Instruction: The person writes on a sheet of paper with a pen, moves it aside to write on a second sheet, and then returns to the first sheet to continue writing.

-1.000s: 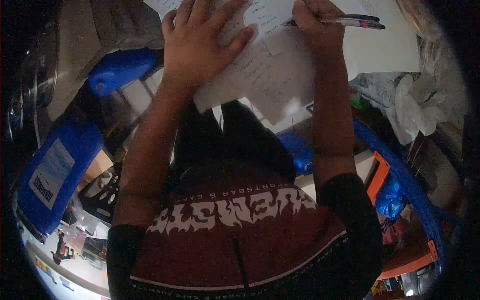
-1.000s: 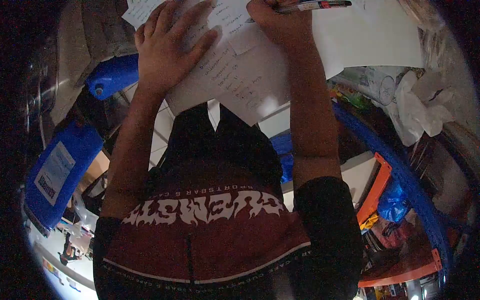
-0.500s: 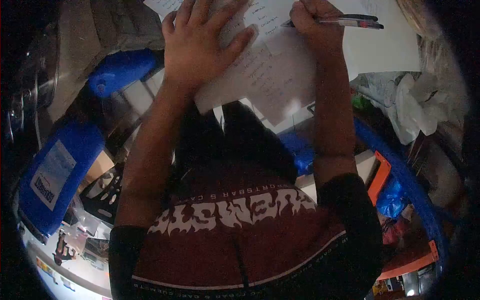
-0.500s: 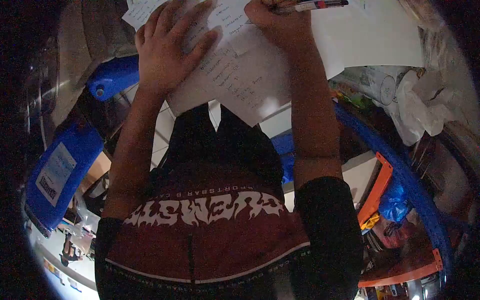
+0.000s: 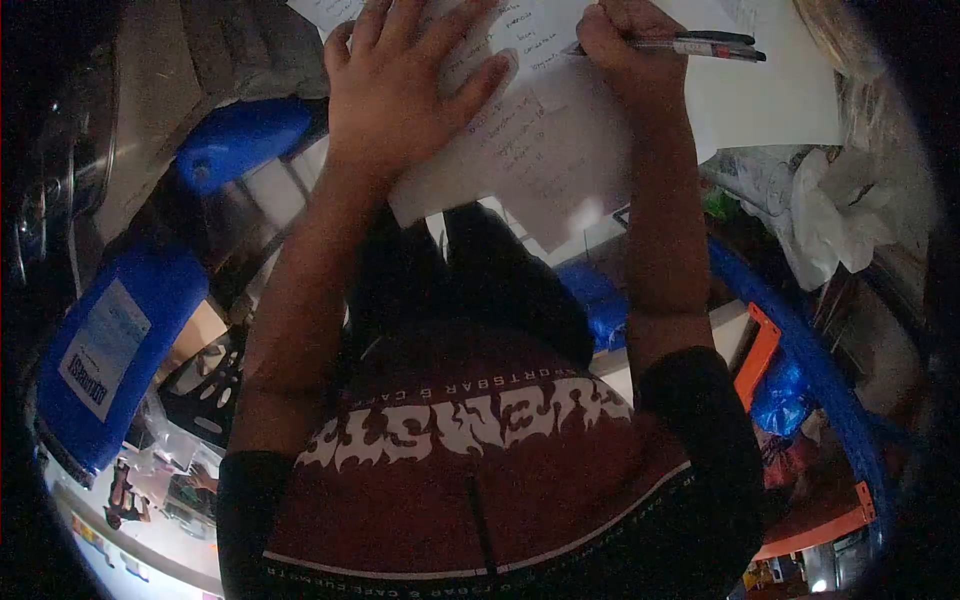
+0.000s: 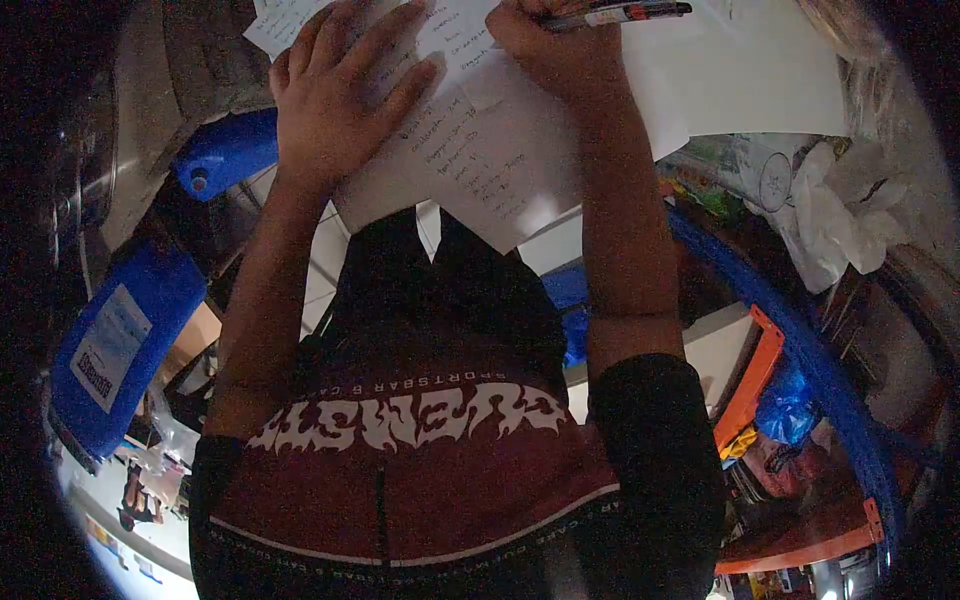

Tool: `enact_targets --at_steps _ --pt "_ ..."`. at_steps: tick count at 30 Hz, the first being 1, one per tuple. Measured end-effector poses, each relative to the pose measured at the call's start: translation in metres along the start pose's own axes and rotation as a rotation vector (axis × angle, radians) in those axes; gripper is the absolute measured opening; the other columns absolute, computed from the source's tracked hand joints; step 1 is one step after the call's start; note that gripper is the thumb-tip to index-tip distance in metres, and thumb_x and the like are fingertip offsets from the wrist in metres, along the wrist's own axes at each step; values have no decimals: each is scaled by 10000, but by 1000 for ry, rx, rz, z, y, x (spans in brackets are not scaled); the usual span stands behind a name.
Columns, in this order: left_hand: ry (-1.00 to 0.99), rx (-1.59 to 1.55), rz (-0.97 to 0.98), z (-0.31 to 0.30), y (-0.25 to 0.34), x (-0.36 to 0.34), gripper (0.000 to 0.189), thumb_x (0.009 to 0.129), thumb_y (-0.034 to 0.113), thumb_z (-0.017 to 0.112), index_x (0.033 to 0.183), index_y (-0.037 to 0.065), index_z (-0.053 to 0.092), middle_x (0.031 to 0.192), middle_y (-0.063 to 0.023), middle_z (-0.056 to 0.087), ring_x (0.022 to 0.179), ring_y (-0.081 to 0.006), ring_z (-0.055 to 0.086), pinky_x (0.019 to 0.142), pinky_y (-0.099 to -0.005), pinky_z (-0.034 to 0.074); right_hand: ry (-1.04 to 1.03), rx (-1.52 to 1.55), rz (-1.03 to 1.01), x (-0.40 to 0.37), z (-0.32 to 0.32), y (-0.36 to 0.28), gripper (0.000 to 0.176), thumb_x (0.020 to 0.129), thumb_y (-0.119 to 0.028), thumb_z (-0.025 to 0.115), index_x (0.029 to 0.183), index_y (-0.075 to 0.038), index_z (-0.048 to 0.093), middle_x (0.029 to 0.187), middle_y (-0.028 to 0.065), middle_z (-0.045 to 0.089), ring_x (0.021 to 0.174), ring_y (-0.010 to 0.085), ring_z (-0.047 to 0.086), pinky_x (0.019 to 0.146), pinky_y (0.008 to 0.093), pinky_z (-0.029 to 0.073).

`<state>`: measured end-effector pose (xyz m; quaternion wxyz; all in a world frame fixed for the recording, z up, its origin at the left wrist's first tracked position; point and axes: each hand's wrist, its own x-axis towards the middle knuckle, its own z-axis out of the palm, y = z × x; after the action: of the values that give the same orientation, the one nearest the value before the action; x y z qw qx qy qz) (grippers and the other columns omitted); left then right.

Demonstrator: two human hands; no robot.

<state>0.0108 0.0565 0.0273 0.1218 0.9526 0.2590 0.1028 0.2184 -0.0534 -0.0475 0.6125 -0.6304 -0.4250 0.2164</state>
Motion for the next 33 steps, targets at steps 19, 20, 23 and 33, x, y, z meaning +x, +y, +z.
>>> enact_targets --at_steps 19,20,23,33 --pt "-20 -11 -5 1 -1 -1 555 874 509 555 1373 277 482 1445 -106 380 1335 -349 330 1059 -600 249 -37 1911 539 3 -2 -13 294 847 -246 566 632 -160 385 592 -26 395 513 146 360 535 309 331" --pt "-19 -11 -5 2 -1 -1 555 874 509 555 1373 277 482 1445 -106 380 1335 -349 330 1059 -600 249 292 2332 717 3 0 -22 296 856 -249 559 641 -154 379 601 -21 386 501 146 336 530 303 328" --pt "-36 14 -17 2 0 -1 556 878 518 546 1375 276 480 1448 -112 375 1337 -354 325 1059 -600 246 217 1093 253 7 -10 16 293 855 -170 570 657 -153 355 591 -17 349 477 130 315 518 301 336" --pt "-66 -14 -34 0 0 -1 565 877 527 540 1386 296 455 1462 -109 356 1355 -367 297 1068 -626 223 -32 1587 18 16 -6 -15 372 892 41 529 684 -168 302 590 -30 328 485 78 322 449 237 288"
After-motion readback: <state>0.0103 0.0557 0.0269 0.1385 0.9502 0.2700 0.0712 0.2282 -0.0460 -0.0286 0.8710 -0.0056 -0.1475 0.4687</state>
